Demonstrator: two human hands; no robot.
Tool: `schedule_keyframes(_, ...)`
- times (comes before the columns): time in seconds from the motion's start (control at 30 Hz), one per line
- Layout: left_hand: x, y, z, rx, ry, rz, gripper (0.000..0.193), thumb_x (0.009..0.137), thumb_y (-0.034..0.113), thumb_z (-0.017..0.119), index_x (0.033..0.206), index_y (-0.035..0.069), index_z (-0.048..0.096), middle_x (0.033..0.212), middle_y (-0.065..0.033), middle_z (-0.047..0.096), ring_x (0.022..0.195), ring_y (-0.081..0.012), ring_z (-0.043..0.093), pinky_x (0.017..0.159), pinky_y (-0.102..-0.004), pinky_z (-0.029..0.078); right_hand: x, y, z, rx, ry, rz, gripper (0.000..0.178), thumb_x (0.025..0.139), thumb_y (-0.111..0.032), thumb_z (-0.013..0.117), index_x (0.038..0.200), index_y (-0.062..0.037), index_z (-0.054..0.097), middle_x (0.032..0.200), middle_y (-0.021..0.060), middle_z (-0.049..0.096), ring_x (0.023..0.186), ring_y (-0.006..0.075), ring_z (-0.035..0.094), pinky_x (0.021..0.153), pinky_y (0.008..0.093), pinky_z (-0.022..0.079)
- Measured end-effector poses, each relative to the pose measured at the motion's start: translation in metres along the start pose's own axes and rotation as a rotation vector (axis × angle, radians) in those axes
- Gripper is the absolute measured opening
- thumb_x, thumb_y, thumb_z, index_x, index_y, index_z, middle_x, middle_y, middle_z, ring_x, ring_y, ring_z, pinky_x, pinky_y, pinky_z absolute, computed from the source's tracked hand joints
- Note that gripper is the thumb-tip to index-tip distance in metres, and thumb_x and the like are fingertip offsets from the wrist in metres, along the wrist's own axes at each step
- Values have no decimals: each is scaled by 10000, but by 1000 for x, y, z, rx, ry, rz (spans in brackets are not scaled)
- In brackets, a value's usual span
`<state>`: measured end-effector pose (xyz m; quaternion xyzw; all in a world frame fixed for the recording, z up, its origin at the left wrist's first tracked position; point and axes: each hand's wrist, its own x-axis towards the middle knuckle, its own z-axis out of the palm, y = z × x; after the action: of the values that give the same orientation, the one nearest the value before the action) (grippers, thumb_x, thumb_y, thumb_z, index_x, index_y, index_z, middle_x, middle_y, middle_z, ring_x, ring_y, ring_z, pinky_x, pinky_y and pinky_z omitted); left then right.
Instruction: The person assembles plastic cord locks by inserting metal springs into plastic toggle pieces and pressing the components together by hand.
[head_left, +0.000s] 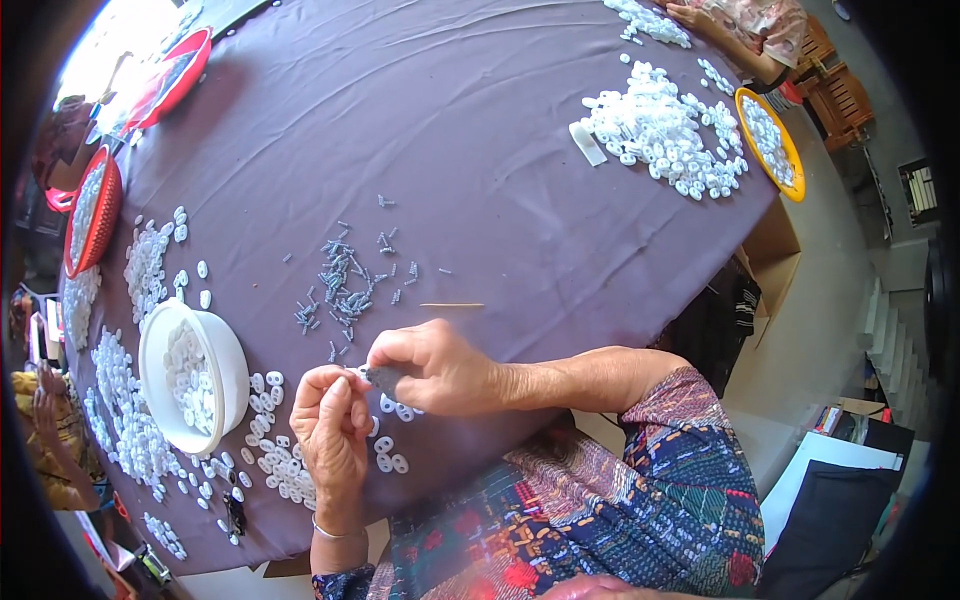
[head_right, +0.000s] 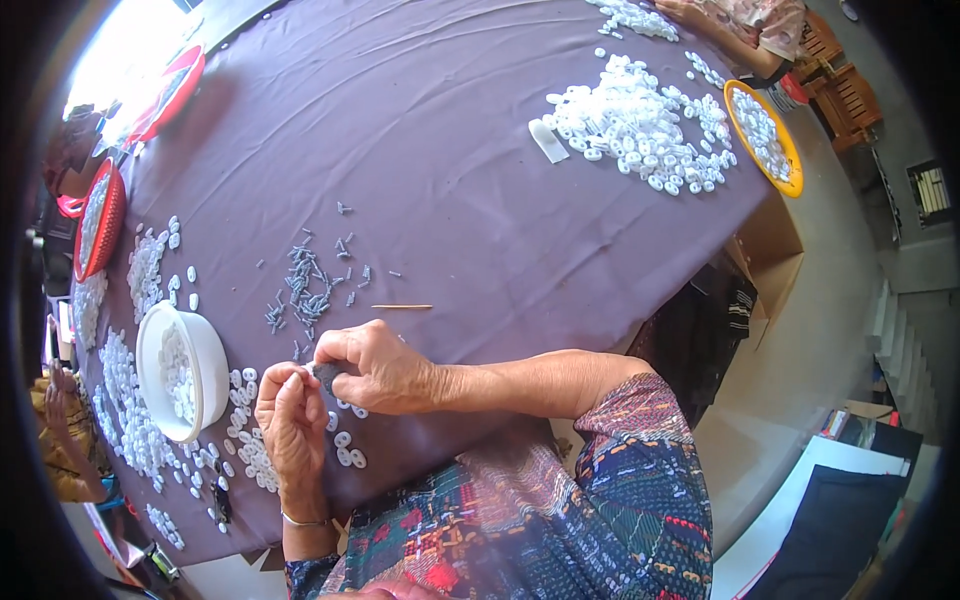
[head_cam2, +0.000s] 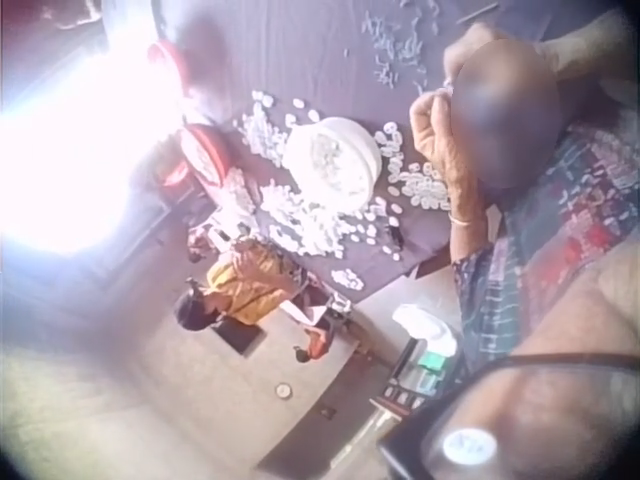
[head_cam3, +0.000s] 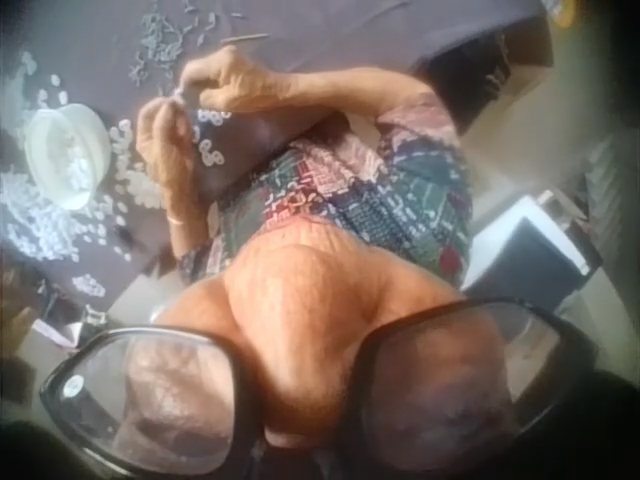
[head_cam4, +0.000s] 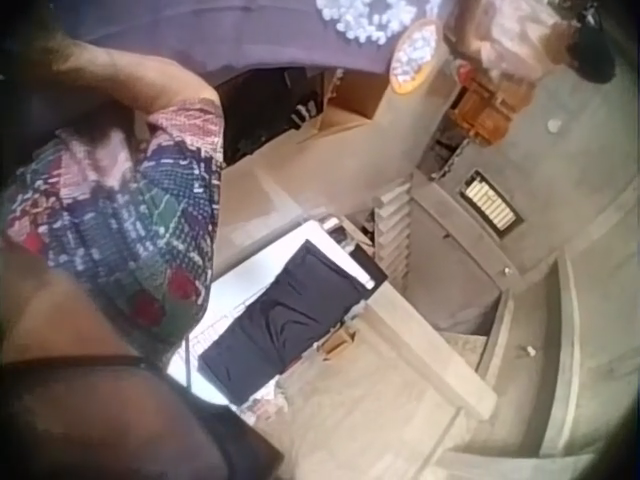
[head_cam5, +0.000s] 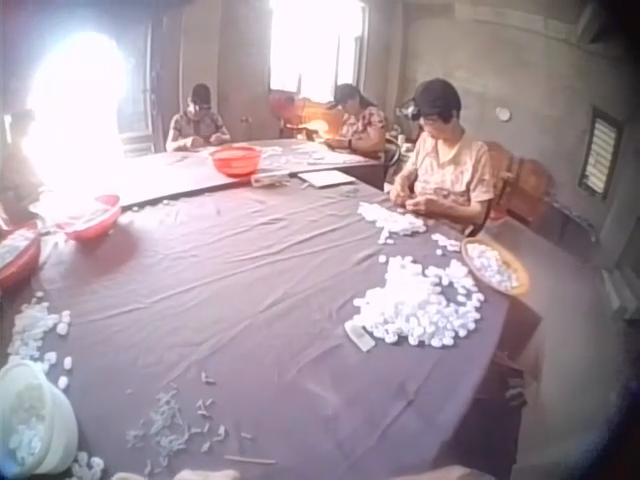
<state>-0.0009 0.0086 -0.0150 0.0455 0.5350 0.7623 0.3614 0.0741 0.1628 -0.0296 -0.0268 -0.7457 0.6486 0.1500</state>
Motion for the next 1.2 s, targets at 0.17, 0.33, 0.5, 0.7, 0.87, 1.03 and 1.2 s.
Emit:
schedule_keyframes(0.17,-2,-1,-5,58,28,28,54,875,38,520,912,14,550,782,-70,590,532,-42,430,460,-149,338,-2,4,4,8,-32,-85,205,658,-2,540,861,13,559,727,149,564,681,276,577,613,332,445)
schedule_keyframes(0.33,2,-4,-3,116,24,-26,56,859,32,542,907,9,559,759,-22,564,555,-32,440,476,-154,337,-3,1,-2,-3,-65,-76,215,643,-14,534,854,9,568,713,124,561,639,214,567,577,313,440)
schedule_keyframes(0.5,3,5,7,283,-5,-114,74,833,57,605,878,0,585,751,0,577,644,-29,499,535,-154,382,-3,-4,-13,80,-110,72,165,727,42,499,874,31,573,733,42,549,673,80,509,571,226,411)
schedule_keyframes(0.7,0,9,5,413,-53,-44,116,831,73,618,907,-16,612,815,-14,606,745,-61,541,654,-185,438,4,-14,-20,-2,-142,60,92,759,30,516,840,38,559,708,26,540,633,73,500,567,213,403)
schedule_keyframes(0.87,-1,12,-1,448,-66,-79,135,847,93,605,915,-24,610,830,-15,605,770,-57,536,680,-184,434,3,-6,-17,-46,-196,86,108,750,17,502,838,37,561,707,29,541,632,70,499,567,209,399)
schedule_keyframes(1.03,-3,16,-7,307,-95,-194,125,812,69,646,892,-21,612,833,-22,609,774,-66,548,678,-186,441,3,-7,-15,-76,-179,88,129,726,16,495,836,34,560,691,33,544,641,74,510,566,216,404)
schedule_keyframes(1.2,-6,18,-3,388,-95,-147,158,772,57,690,872,-38,613,825,-30,618,752,-73,560,651,-177,448,4,-2,-15,-95,-208,-2,135,702,11,504,825,24,558,675,47,551,613,100,529,553,231,405)
